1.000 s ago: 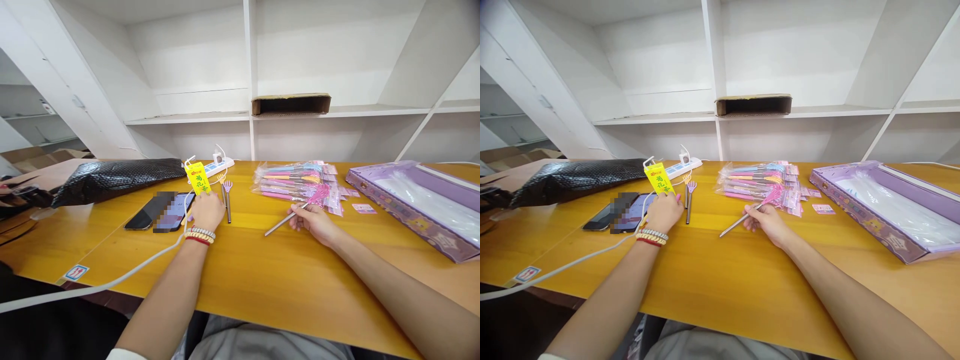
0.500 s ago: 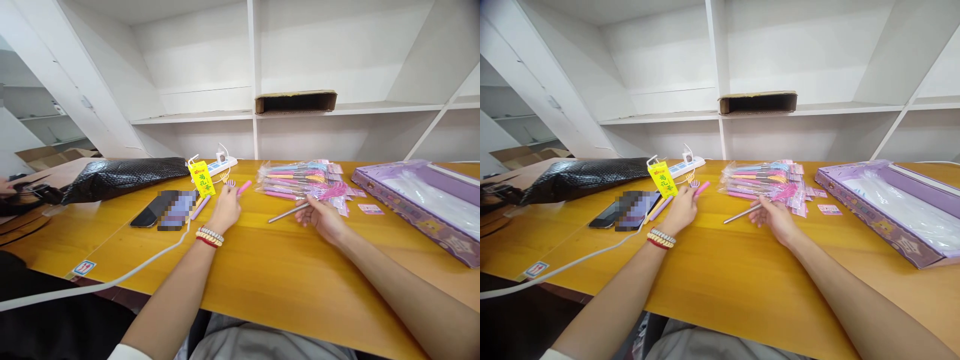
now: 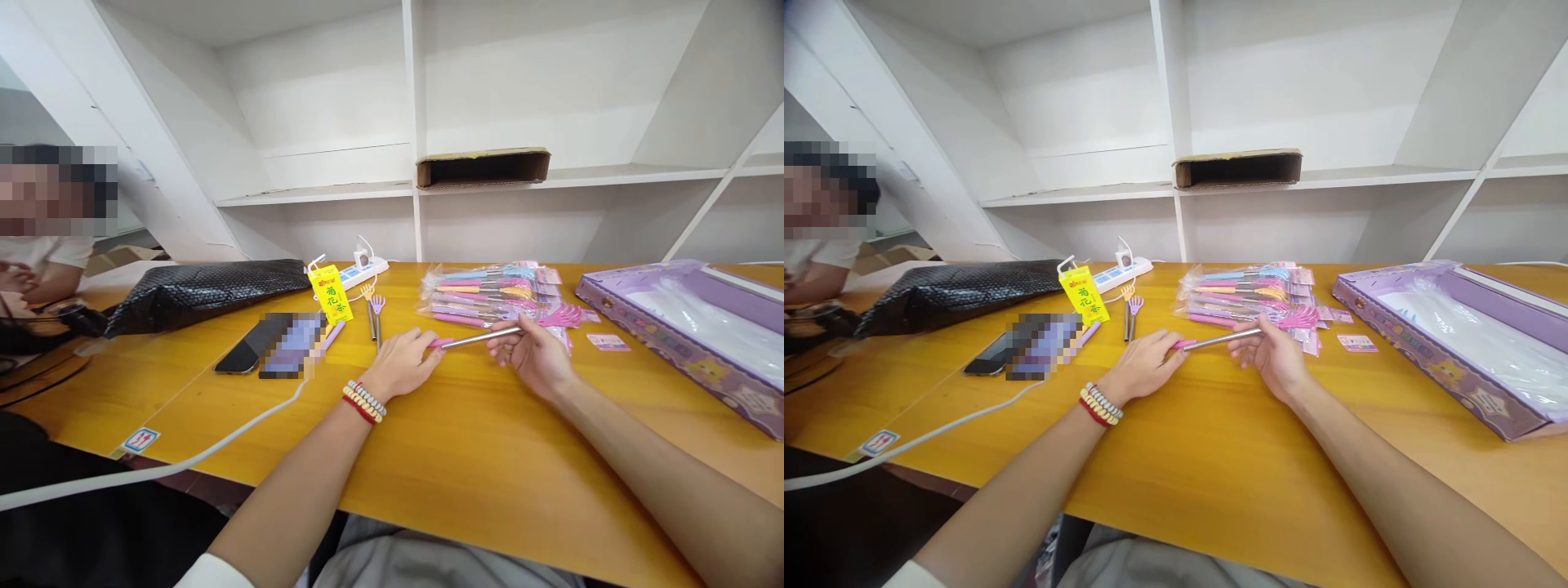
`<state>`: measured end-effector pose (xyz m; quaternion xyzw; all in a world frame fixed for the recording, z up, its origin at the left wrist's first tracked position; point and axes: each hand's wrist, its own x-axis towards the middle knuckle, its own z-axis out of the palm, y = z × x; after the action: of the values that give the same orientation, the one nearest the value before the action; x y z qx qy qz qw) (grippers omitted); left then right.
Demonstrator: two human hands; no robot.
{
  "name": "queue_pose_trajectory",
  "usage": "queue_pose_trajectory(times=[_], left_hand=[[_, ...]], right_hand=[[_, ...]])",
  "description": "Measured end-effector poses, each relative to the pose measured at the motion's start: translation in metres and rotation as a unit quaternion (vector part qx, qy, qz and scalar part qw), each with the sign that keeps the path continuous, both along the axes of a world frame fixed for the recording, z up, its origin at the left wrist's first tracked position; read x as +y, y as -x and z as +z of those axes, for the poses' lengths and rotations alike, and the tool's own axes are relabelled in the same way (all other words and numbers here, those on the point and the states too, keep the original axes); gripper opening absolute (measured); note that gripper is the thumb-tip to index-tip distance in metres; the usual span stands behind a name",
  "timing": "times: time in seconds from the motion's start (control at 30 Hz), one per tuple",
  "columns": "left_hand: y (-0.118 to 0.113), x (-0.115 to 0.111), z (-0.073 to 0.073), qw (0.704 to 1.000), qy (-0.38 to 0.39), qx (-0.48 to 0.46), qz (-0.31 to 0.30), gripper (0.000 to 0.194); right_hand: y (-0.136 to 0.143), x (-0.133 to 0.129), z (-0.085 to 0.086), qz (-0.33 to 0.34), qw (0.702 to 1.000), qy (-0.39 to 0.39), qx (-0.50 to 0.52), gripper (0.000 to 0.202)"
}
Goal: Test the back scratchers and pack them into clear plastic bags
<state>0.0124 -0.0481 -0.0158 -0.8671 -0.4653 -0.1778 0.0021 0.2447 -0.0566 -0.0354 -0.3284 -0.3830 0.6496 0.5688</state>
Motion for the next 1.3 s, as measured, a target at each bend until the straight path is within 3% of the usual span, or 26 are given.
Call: queue_pose_trajectory(times=[0.3,0.47,0.6,0.9,1.1,1.3], left_hand=[[-0.001,0.006,-0.003,0.999,-0.026,-0.012,0.043,0.047],[0.001,0.009,-0.008,0.997,-0.026,-0.071,-0.002,0.036],[0.000,0.006,-0.008,0.998,-0.016,-0.059,-0.031,0.039],[-0.003,-0.001,0.001,1.000,0.008,-0.026,-0.001,0.040],[-0.005,0.004,-0.002,0.998,-0.015,-0.050,0.028,0.036],[-0.007,0.007,-0.006,0.998,-0.018,-0.065,0.009,0.038]], right_hand=[[-0.001,0.001,0.001,-0.020,1.000,0.005,0.009,0.032],[-0.002,0.002,-0.002,0.000,1.000,-0.007,0.002,0.035],[-0.001,0.001,-0.002,-0.001,1.000,0.002,0.001,0.035],[-0.003,0.002,-0.001,-0.002,1.000,-0.003,0.004,0.032],[0.002,0.001,-0.001,-0.003,1.000,-0.008,0.014,0.031],[0.001,0.002,-0.005,-0.015,1.000,0.008,0.015,0.028]])
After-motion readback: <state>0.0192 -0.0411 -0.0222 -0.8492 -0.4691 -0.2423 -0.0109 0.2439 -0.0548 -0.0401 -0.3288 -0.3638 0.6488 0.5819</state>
